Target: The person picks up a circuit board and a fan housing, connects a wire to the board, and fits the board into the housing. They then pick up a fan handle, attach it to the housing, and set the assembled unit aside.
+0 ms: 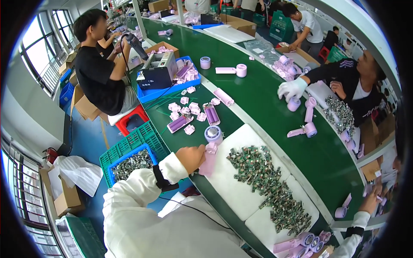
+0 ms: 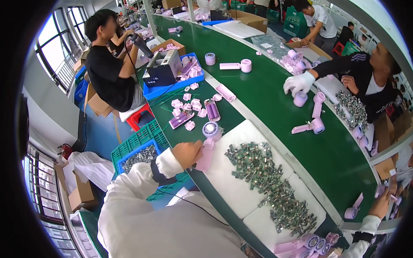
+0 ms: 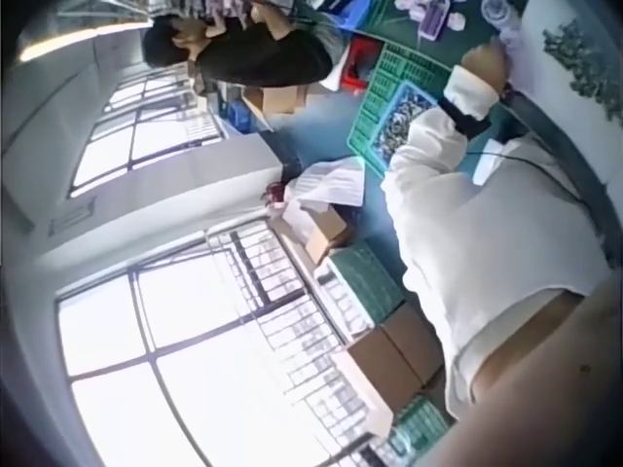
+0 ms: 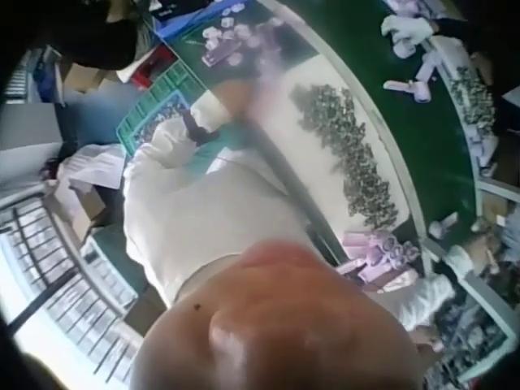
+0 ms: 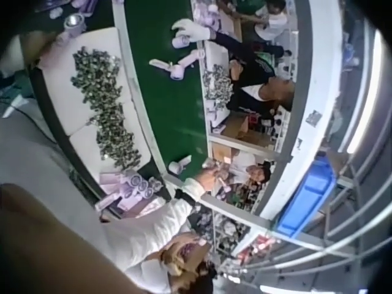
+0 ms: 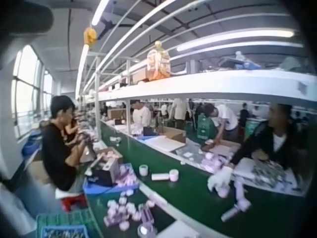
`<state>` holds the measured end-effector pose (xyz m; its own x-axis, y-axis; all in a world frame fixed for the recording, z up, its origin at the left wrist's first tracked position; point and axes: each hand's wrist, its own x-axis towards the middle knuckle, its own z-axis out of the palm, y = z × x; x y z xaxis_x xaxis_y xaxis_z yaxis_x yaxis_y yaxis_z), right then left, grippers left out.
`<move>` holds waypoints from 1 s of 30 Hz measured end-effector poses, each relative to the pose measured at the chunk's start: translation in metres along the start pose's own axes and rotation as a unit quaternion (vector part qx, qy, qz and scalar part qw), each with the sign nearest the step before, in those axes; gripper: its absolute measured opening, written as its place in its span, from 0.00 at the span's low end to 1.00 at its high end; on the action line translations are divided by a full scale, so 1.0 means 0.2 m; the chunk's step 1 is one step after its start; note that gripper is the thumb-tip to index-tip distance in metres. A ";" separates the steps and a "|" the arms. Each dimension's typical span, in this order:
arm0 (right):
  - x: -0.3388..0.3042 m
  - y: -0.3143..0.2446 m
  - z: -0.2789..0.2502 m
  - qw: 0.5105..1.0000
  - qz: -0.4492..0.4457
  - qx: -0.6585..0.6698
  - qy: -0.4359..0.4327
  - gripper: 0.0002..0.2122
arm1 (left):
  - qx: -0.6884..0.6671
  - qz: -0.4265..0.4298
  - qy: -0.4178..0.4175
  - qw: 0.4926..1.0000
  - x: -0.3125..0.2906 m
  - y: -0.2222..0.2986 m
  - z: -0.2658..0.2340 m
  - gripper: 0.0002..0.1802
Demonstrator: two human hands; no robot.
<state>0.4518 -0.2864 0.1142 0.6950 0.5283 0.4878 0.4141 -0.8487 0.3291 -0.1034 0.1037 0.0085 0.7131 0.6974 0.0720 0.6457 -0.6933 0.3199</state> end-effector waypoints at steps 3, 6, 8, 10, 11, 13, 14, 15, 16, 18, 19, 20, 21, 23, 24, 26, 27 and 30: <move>0.05 -0.02 -0.25 0.991 -0.094 0.002 0.100 0.22 | -0.062 -0.012 0.030 0.998 0.05 -0.02 0.03 0.07; -0.10 -0.22 -0.64 0.972 -0.182 0.040 0.146 0.19 | -0.098 0.042 0.125 0.986 0.09 -0.06 0.07 0.06; -0.26 -0.34 -0.86 0.970 -0.198 0.082 0.117 0.20 | -0.108 0.083 0.136 0.981 0.11 -0.10 0.06 0.06; -0.39 -0.49 -1.00 0.970 -0.203 0.098 0.093 0.18 | -0.142 0.064 0.156 0.975 0.08 -0.11 0.03 0.07; -0.49 -0.59 -1.12 0.968 -0.210 0.098 0.095 0.18 | -0.154 0.076 0.143 0.975 0.09 -0.15 0.02 0.07; -0.65 -0.74 -1.30 0.965 -0.240 0.087 0.059 0.18 | -0.177 0.100 0.118 0.972 0.11 -0.19 0.03 0.08; -0.72 -0.78 -1.36 0.953 -0.282 0.101 0.042 0.18 | -0.198 0.103 0.120 0.967 0.12 -0.19 0.02 0.07; -0.79 -0.81 -1.40 0.959 -0.267 0.091 0.030 0.18 | -0.217 0.102 0.124 0.963 0.12 -0.17 0.00 0.07; -0.90 -0.83 -1.46 0.956 -0.276 0.099 -0.016 0.19 | -0.229 0.127 0.107 0.959 0.14 -0.12 -0.02 0.07; -1.08 -0.90 -1.42 0.950 -0.282 0.121 -0.062 0.20 | -0.225 0.182 0.118 0.950 0.08 -0.05 -0.06 0.06; -1.17 -0.92 -1.38 0.937 -0.299 0.155 -0.091 0.21 | -0.224 0.211 0.123 0.943 0.07 -0.01 -0.06 0.06; -1.26 -0.95 -1.34 0.921 -0.317 0.190 -0.119 0.23 | -0.227 0.222 0.113 0.942 0.04 0.03 -0.06 0.06; -1.34 -0.98 -1.30 0.925 -0.305 0.189 -0.124 0.23 | -0.241 0.261 0.094 0.930 0.01 0.08 -0.06 0.06; -1.49 -1.03 -1.20 0.928 -0.293 0.214 -0.082 0.25 | -0.267 0.333 0.054 0.903 -0.05 0.18 -0.04 0.07; -1.54 -1.07 -1.14 0.931 -0.284 0.212 -0.084 0.25 | -0.291 0.348 0.023 0.891 -0.07 0.23 -0.01 0.07; -1.60 -1.13 -1.02 0.944 -0.226 0.235 -0.054 0.24 | -0.330 0.370 -0.035 0.868 -0.10 0.35 0.11 0.08; -1.62 -1.15 -0.95 0.947 -0.218 0.231 -0.053 0.24 | -0.344 0.378 -0.058 0.858 -0.10 0.40 0.16 0.08; -1.65 -1.19 -0.82 0.957 -0.121 0.261 -0.043 0.24 | -0.346 0.404 -0.082 0.843 -0.11 0.47 0.29 0.08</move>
<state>0.0269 -0.2537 0.0073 0.5776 0.7261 0.3730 0.7910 -0.6108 -0.0358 -0.0419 0.0126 -0.0176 0.9087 -0.0247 0.4167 -0.3412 -0.6191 0.7073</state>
